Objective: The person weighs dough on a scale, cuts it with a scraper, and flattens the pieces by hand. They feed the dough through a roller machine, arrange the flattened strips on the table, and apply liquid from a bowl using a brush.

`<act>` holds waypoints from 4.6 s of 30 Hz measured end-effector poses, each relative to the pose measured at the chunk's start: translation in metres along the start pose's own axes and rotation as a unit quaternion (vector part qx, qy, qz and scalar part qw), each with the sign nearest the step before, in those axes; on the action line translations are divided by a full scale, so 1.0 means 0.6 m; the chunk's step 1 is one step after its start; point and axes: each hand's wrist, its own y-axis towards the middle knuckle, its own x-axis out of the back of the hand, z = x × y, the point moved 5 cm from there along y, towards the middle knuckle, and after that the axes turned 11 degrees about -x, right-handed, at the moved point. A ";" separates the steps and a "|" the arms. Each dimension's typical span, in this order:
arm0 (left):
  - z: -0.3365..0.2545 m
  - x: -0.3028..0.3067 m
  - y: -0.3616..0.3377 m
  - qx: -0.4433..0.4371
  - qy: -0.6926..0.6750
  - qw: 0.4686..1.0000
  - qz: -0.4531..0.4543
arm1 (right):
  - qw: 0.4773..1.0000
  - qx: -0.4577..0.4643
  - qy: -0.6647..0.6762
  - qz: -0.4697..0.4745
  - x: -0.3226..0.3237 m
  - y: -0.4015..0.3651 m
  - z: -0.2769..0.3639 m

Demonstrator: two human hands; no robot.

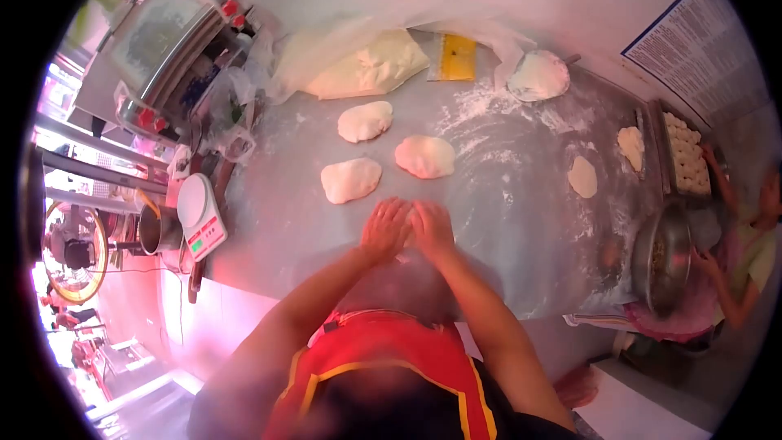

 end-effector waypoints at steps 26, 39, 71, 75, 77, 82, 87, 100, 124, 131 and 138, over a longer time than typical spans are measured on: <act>0.001 0.048 -0.045 -0.066 -0.011 0.997 0.026 | 0.999 0.025 -0.039 0.018 0.057 -0.072 0.074; 0.030 -0.030 -0.003 -0.051 0.047 0.990 0.124 | 0.997 0.005 -0.081 -0.015 -0.024 -0.023 0.038; 0.175 0.038 0.186 0.321 -0.552 0.763 -0.100 | 0.998 0.022 -0.013 -0.055 0.133 0.135 -0.007; 0.109 0.032 0.197 -0.046 -0.061 0.987 -0.139 | 0.999 0.006 0.006 -0.035 0.114 0.117 -0.027; 0.085 -0.013 0.195 -0.067 -0.007 0.996 -0.063 | 0.996 -0.007 -0.034 -0.077 0.115 0.134 0.007; 0.085 -0.050 0.217 -0.041 0.051 0.997 0.036 | 0.979 -0.047 -0.160 -0.116 0.045 0.167 -0.034; 0.086 -0.051 0.227 -0.032 0.070 0.996 0.053 | 0.967 -0.005 -0.214 -0.136 0.050 0.175 -0.038; 0.125 0.081 0.205 0.089 -0.222 0.970 -0.035 | 0.988 -0.152 0.032 -0.011 0.149 0.154 -0.025; 0.022 0.049 0.009 0.232 -0.381 0.894 -0.047 | 0.912 -0.256 0.320 0.028 0.126 -0.017 -0.044; -0.019 -0.033 0.066 0.262 -0.373 0.885 -0.098 | 0.956 -0.212 0.133 -0.154 0.191 -0.005 -0.109; -0.021 -0.106 0.043 0.215 -0.278 0.933 -0.075 | 0.980 -0.014 -0.164 -0.113 0.068 -0.047 -0.118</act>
